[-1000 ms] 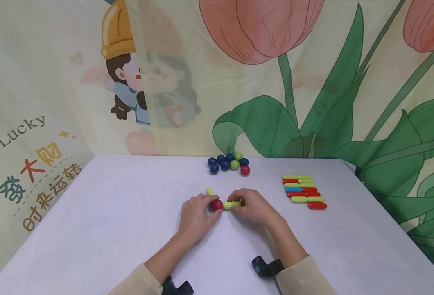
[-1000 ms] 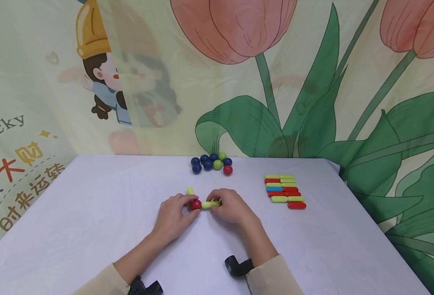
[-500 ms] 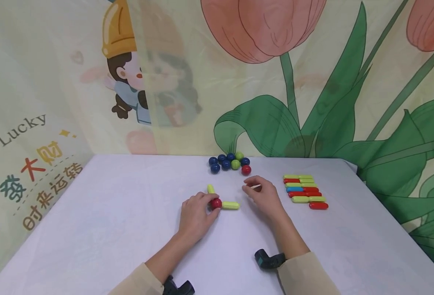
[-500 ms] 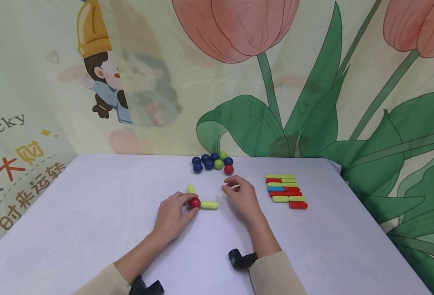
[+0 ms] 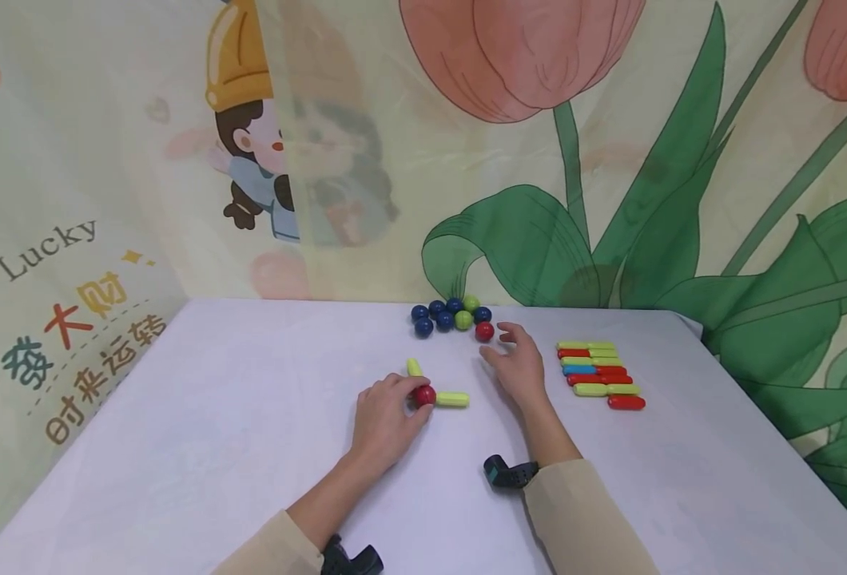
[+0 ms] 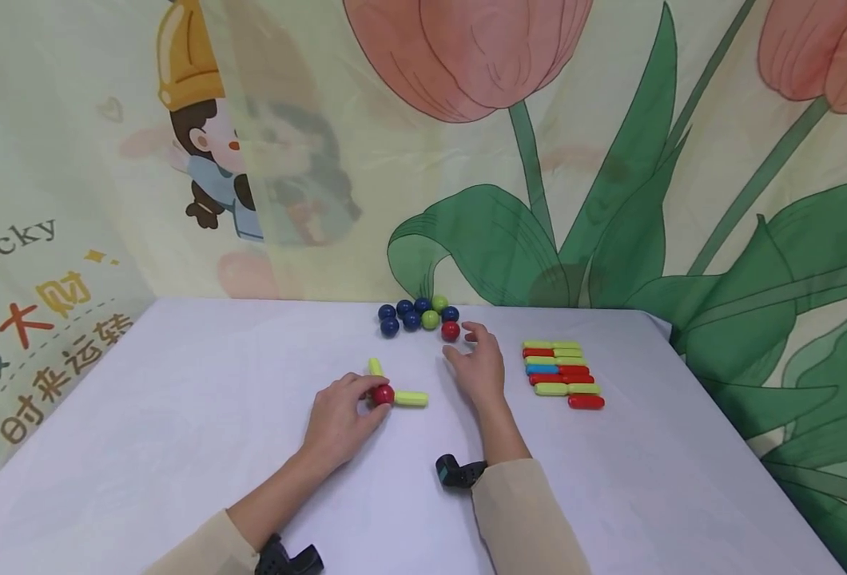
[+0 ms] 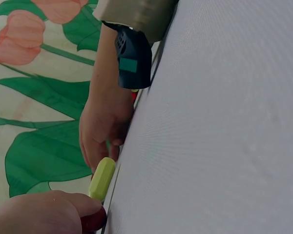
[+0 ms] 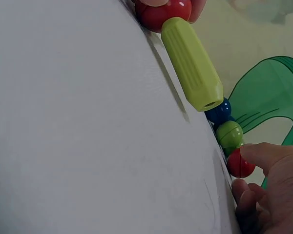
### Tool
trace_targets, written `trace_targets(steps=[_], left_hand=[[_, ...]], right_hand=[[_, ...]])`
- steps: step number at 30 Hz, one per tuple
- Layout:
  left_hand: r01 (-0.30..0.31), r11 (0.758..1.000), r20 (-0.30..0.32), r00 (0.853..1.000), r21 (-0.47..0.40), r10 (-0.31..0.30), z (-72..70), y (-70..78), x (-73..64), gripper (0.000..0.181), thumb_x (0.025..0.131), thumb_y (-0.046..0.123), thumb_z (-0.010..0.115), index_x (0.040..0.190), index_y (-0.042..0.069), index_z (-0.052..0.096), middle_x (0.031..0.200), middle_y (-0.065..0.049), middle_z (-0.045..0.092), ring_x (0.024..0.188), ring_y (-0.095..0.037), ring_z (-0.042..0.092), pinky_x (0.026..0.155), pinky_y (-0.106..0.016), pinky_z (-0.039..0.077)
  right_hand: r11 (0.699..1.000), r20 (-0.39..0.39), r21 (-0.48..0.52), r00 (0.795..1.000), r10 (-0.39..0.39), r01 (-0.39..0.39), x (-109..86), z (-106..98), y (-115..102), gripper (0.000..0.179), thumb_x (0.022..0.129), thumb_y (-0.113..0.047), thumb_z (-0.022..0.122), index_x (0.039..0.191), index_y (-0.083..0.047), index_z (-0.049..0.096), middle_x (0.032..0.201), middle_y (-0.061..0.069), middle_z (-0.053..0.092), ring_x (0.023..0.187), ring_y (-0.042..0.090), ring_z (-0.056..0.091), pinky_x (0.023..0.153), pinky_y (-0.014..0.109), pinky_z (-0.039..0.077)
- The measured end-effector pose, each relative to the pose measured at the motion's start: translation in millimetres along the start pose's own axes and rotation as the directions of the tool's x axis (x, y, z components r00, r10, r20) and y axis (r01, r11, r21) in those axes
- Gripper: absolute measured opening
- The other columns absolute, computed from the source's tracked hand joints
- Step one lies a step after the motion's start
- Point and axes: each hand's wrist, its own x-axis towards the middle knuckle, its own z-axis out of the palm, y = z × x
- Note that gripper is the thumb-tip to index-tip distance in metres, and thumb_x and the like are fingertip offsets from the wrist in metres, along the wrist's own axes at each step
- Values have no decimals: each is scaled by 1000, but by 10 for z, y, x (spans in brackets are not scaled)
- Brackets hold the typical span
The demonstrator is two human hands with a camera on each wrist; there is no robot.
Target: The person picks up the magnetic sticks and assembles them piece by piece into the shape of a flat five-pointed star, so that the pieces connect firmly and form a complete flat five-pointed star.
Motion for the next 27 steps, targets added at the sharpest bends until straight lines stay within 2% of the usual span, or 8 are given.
trace_targets(steps=[3, 9, 15, 20, 27], left_hand=[[-2, 1000, -2, 1000, -9, 2, 10, 21, 0, 34, 86, 22, 83, 119, 18, 76, 106, -5, 72, 99, -26, 66, 95, -52, 48], [-19, 1000, -8, 1000, -16, 19, 29, 69, 2, 33, 87, 23, 83, 119, 19, 76, 105, -4, 72, 98, -26, 66, 94, -51, 48], [-26, 1000, -19, 999, -1, 26, 7, 65, 9, 34, 86, 22, 83, 119, 19, 76, 105, -5, 72, 98, -26, 67, 93, -51, 49], [-11, 1000, -13, 1000, 12, 11, -27, 36, 23, 34, 86, 22, 83, 119, 19, 76, 106, -6, 72, 99, -27, 67, 95, -52, 49], [2, 1000, 3, 1000, 8, -2, -16, 4, 17, 34, 87, 22, 82, 120, 18, 76, 106, -6, 72, 99, -27, 67, 96, -53, 48]], right_hand=[[998, -17, -64, 1000, -11, 10, 70, 8, 11, 57, 94, -23, 74, 146, -10, 53, 139, 19, 60, 133, 39, 53, 114, 56, 43], [990, -33, -136, 999, -27, 23, 183, -23, 19, 55, 95, -27, 73, 143, -7, 56, 134, 20, 63, 131, 40, 54, 114, 56, 43], [994, -30, -113, 1000, 2, -5, 250, 3, 1, 52, 96, -29, 73, 141, -6, 59, 134, 18, 64, 132, 37, 54, 115, 54, 43], [996, 4, -88, 1000, 19, -19, 290, 38, -35, 50, 96, -30, 73, 138, -5, 61, 133, 18, 64, 130, 37, 55, 113, 52, 46], [992, 18, -127, 999, 28, -25, 309, 77, -48, 48, 96, -33, 72, 133, -4, 62, 131, 19, 65, 126, 37, 57, 110, 52, 48]])
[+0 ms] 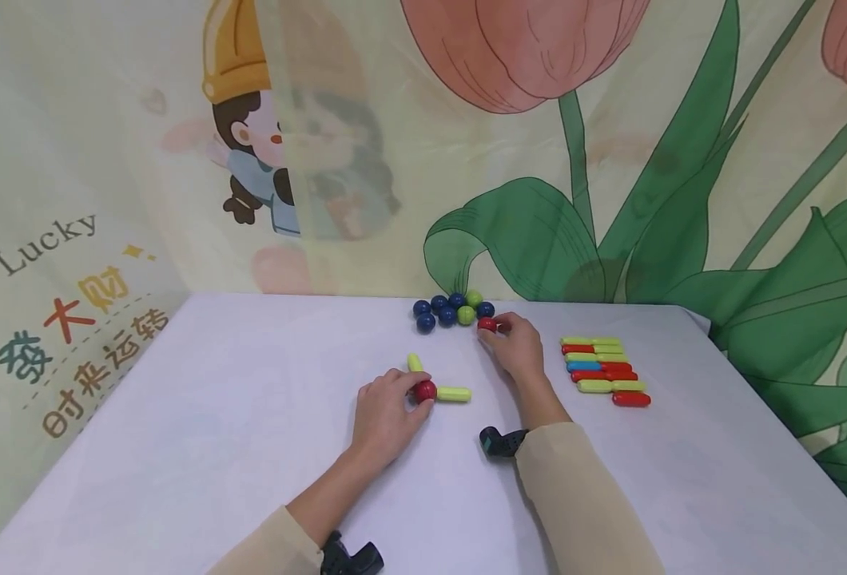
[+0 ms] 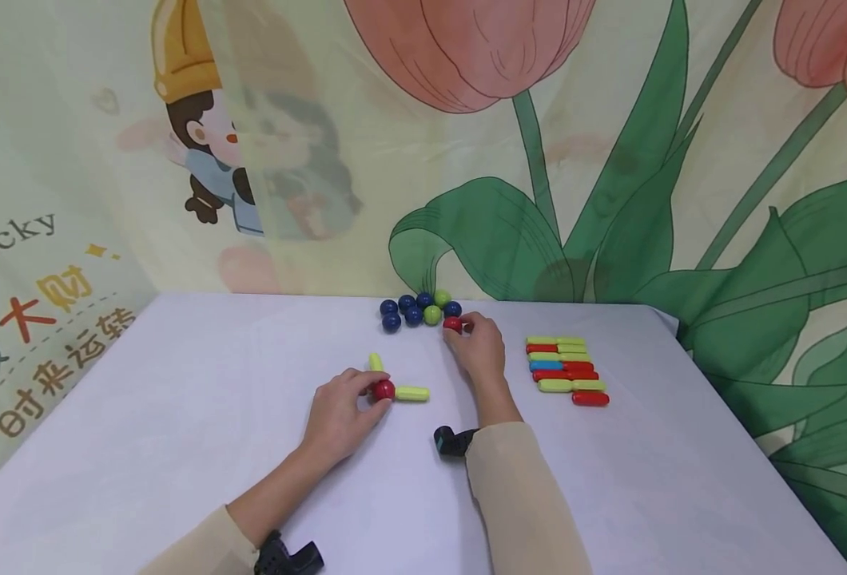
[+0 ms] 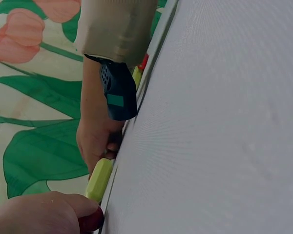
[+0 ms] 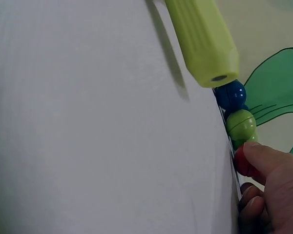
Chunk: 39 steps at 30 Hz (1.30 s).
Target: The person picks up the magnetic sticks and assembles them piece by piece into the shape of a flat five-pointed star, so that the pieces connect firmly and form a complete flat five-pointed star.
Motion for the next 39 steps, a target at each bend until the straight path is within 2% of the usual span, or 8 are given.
trace_targets(steps=[6, 10, 13, 16, 24, 33, 39], left_hand=[[2, 1000, 6, 1000, 4, -2, 8, 0, -4, 35, 87, 22, 82, 121, 18, 76, 108, -6, 72, 102, -27, 67, 96, -52, 48], [3, 1000, 13, 1000, -4, -3, 15, -16, 6, 35, 87, 23, 82, 122, 19, 76, 107, -6, 72, 101, -27, 67, 96, -52, 48], [5, 1000, 13, 1000, -17, -5, 17, -17, 11, 35, 87, 23, 82, 122, 19, 76, 107, -6, 72, 101, -27, 67, 95, -52, 48], [3, 1000, 8, 1000, -25, -2, 15, -23, 14, 35, 87, 22, 82, 121, 18, 76, 106, -6, 72, 100, -27, 67, 94, -52, 48], [-11, 999, -13, 1000, -32, 11, 8, -42, -1, 35, 86, 21, 83, 120, 17, 76, 106, -7, 73, 100, -28, 68, 93, -54, 49], [-13, 999, -15, 1000, -39, 13, 2, -50, 0, 35, 86, 20, 83, 120, 17, 76, 105, -7, 73, 99, -28, 68, 93, -54, 50], [-5, 999, -17, 1000, -54, 4, 0, -32, -10, 34, 85, 20, 83, 119, 15, 77, 103, -7, 73, 97, -28, 68, 92, -54, 49]], right_hand=[[996, -4, 92, 1000, 21, -20, -53, -14, 80, 50, 95, -33, 74, 136, -7, 61, 130, 16, 66, 127, 34, 56, 108, 49, 49], [986, 26, 164, 1000, 16, -20, -117, -56, 128, 49, 95, -33, 75, 136, -10, 62, 127, 15, 68, 107, 30, 66, 87, 37, 59], [981, 52, 195, 999, 15, -25, -185, -99, 155, 49, 94, -33, 76, 136, -13, 62, 127, 13, 67, 92, 26, 68, 74, 28, 59], [975, 70, 220, 998, 5, -20, -260, -133, 180, 50, 93, -33, 77, 137, -13, 61, 129, 13, 66, 91, 23, 68, 75, 25, 59], [961, 115, 277, 993, -35, 2, -478, -210, 242, 49, 93, -33, 77, 134, -12, 63, 126, 12, 67, 89, 22, 70, 79, 28, 61], [967, 165, 253, 985, -50, 7, -679, -306, 306, 48, 92, -34, 78, 132, -12, 64, 123, 11, 68, 87, 19, 70, 79, 26, 60], [975, 217, 220, 974, -63, 14, -775, -402, 312, 44, 90, -33, 79, 128, -13, 67, 119, 10, 68, 89, 21, 65, 75, 26, 57]])
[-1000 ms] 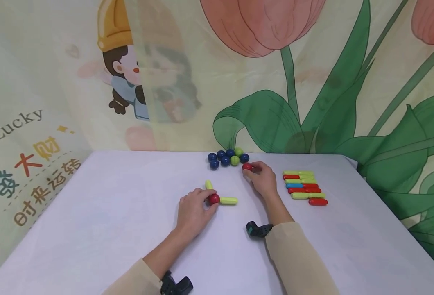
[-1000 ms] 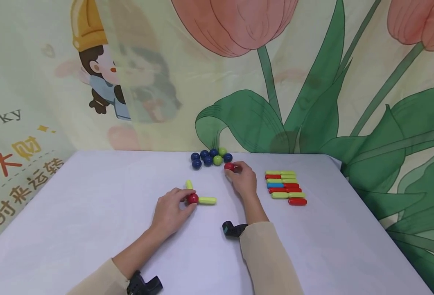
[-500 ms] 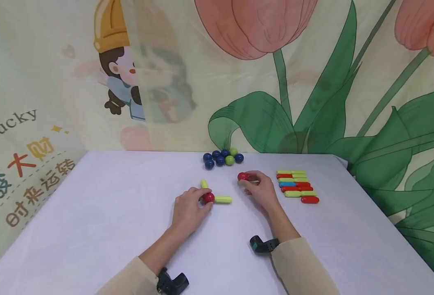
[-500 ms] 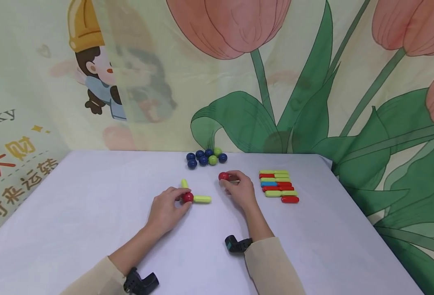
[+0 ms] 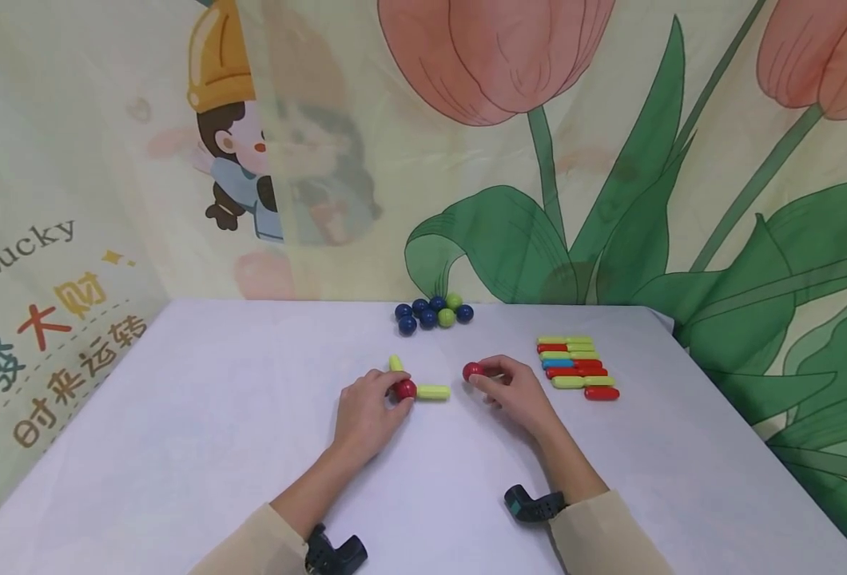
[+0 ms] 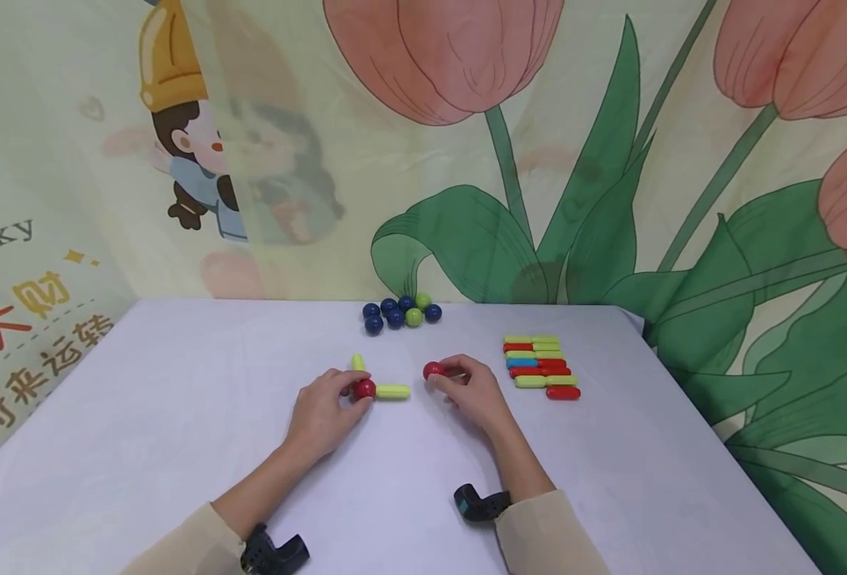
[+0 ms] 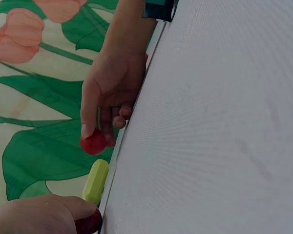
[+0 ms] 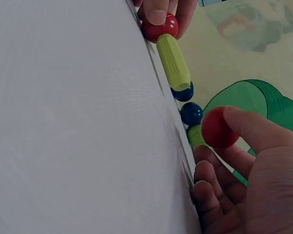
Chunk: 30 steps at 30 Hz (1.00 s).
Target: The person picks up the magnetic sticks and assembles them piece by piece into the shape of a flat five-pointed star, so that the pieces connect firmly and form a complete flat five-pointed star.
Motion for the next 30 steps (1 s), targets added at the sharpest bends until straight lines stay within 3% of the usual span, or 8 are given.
trace_targets(steps=[6, 15, 30], left_hand=[[5, 1000, 14, 1000, 1, -5, 21, -6, -3, 34, 86, 21, 82, 119, 16, 76, 101, -6, 72, 96, -26, 67, 92, -53, 50], [9, 1000, 5, 1000, 0, -9, -21, 1, 7, 34, 86, 21, 83, 119, 16, 76, 101, -6, 72, 96, -26, 67, 93, -53, 50], [-4, 1000, 1, 1000, 10, 4, -17, -22, -5, 34, 86, 21, 83, 119, 15, 76, 103, -6, 73, 97, -26, 67, 89, -50, 50]], right_hand=[[997, 50, -74, 999, -21, 25, -51, -37, -11, 43, 85, -25, 83, 124, -15, 69, 121, 7, 68, 102, 23, 58, 76, 27, 54], [981, 125, -148, 986, -107, 125, -54, -4, -68, 33, 86, -20, 81, 118, -17, 72, 108, 2, 70, 93, 21, 55, 79, 31, 47], [986, 129, -127, 988, -87, 104, -48, 34, -51, 36, 86, -19, 82, 120, -17, 73, 110, 1, 70, 93, 21, 55, 79, 30, 48]])
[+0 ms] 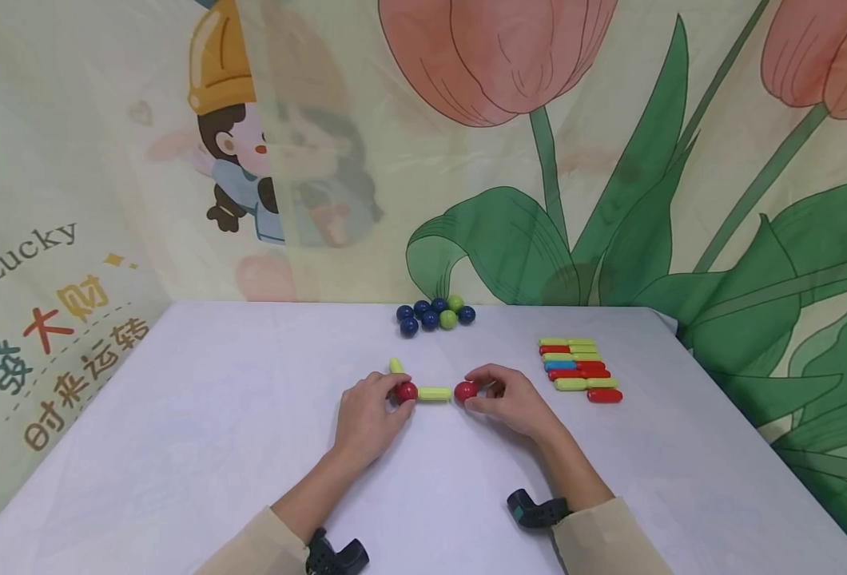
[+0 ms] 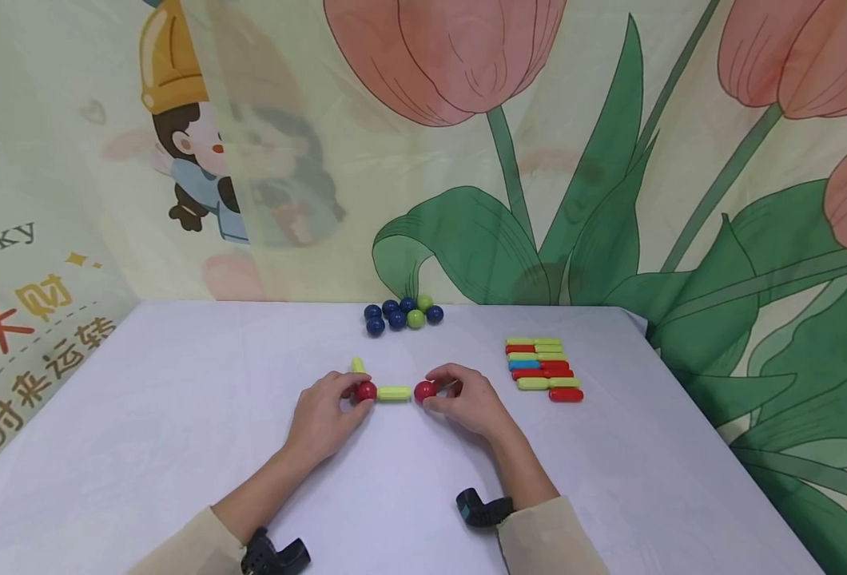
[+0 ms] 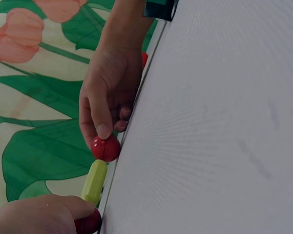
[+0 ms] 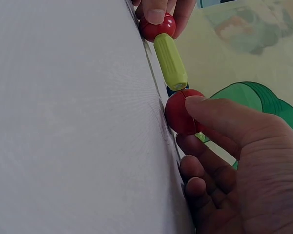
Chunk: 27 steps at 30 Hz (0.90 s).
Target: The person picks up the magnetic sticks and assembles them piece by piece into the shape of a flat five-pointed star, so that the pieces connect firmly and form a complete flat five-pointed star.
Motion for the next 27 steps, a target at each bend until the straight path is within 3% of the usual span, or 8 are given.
trace_targets(steps=[10, 17, 27], left_hand=[[11, 1000, 11, 1000, 3, -11, -4, 5, 3, 34, 87, 21, 82, 120, 16, 76, 103, -6, 72, 98, -26, 67, 92, -52, 49], [17, 1000, 14, 1000, 10, -17, -9, -6, -3, 35, 86, 20, 82, 120, 16, 76, 103, -6, 72, 97, -25, 67, 92, -52, 50], [19, 1000, 27, 999, 8, -19, -17, 20, 12, 34, 87, 20, 81, 120, 15, 76, 103, -7, 72, 98, -26, 67, 91, -51, 50]], right_hand=[[999, 7, 44, 1000, -11, 11, 0, -52, 14, 38, 86, -19, 81, 123, -16, 72, 113, 3, 73, 97, 21, 58, 83, 29, 50], [990, -29, 140, 999, 29, -24, -13, -141, -19, 39, 87, -22, 81, 125, -18, 71, 118, 5, 71, 96, 24, 64, 73, 29, 56], [995, -32, 101, 999, -3, 6, -138, -650, -1, 46, 93, -26, 76, 134, -9, 65, 127, 13, 69, 105, 25, 67, 80, 32, 57]])
